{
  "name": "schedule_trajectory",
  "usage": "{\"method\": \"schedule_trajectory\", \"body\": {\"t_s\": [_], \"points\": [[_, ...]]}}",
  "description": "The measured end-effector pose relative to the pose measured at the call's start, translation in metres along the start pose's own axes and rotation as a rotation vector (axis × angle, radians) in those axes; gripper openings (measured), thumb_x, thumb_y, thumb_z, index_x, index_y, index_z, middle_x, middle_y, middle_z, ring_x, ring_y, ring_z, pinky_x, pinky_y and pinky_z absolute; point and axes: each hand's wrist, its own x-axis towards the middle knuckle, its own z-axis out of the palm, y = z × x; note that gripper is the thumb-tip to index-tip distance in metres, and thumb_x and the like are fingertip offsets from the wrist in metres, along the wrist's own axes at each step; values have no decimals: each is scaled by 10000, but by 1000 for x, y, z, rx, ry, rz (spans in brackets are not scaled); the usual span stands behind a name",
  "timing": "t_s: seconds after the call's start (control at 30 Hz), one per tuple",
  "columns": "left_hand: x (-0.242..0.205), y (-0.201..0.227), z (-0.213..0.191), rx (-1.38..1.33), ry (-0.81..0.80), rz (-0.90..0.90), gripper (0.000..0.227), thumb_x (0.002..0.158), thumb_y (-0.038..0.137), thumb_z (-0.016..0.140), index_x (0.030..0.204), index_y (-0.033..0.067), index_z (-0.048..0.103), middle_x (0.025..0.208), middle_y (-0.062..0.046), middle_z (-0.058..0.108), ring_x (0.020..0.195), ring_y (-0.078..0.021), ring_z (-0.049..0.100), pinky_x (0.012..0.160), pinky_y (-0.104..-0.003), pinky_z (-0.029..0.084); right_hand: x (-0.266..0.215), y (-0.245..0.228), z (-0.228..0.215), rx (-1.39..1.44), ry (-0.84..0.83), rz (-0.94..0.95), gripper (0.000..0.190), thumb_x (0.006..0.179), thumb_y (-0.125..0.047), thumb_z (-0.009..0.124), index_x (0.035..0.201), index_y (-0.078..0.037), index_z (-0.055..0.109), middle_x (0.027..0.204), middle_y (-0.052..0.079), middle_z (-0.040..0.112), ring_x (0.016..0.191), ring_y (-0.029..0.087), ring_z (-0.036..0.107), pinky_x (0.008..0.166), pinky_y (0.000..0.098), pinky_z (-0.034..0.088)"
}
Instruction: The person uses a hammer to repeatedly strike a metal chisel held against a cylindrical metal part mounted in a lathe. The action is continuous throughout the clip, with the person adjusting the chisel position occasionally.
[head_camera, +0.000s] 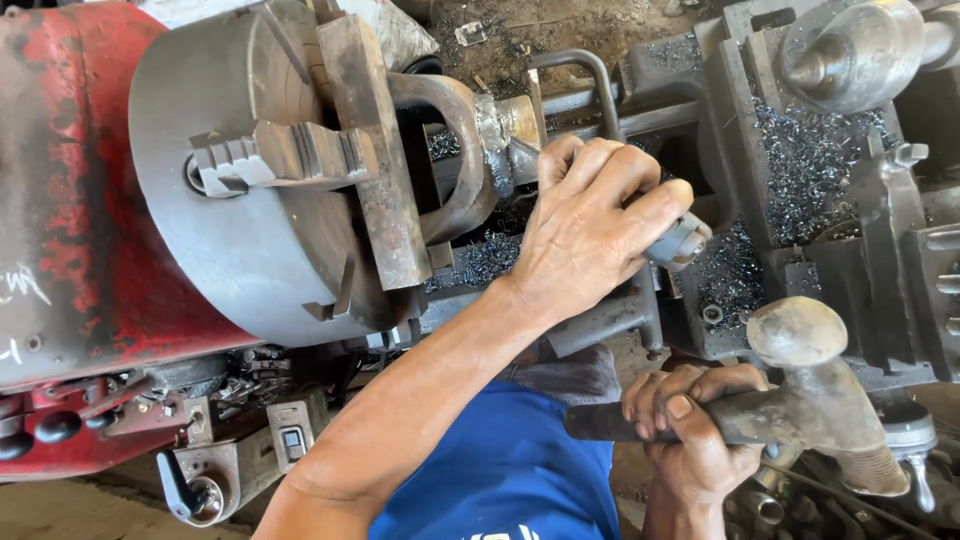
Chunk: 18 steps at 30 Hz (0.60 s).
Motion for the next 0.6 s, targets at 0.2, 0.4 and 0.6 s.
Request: {"method": "schedule_trajectory", "body": {"t_s": [0.2, 0.4, 0.6], "points": [[1, 2, 9, 11, 105, -63, 343, 789, -81, 737, 1002, 146, 591, 980, -46, 535, 937, -250, 542, 919, -453, 367, 4, 1, -3, 6, -12, -4, 184, 883, -49, 613, 980, -145, 491, 608, 71, 463, 395, 168, 459, 441, 351, 472], [13, 0, 17, 125, 254, -67, 170, 950, 198, 786, 946, 163, 620, 945, -2, 585, 912, -229, 553, 867, -421, 370, 8, -7, 2, -74, 9, -43, 178, 865, -72, 634, 944, -142, 490, 586, 56, 457, 385, 154, 443, 410, 336, 467], [21, -3, 16, 183, 329, -58, 246, 980, 399, 692, 932, 170, 616, 853, 2, 532, 839, -220, 530, 817, -397, 345, 16, -11, -3, -25, -13, -57, 183, 878, -60, 619, 971, -138, 483, 599, 73, 455, 400, 171, 450, 441, 354, 476]]}}
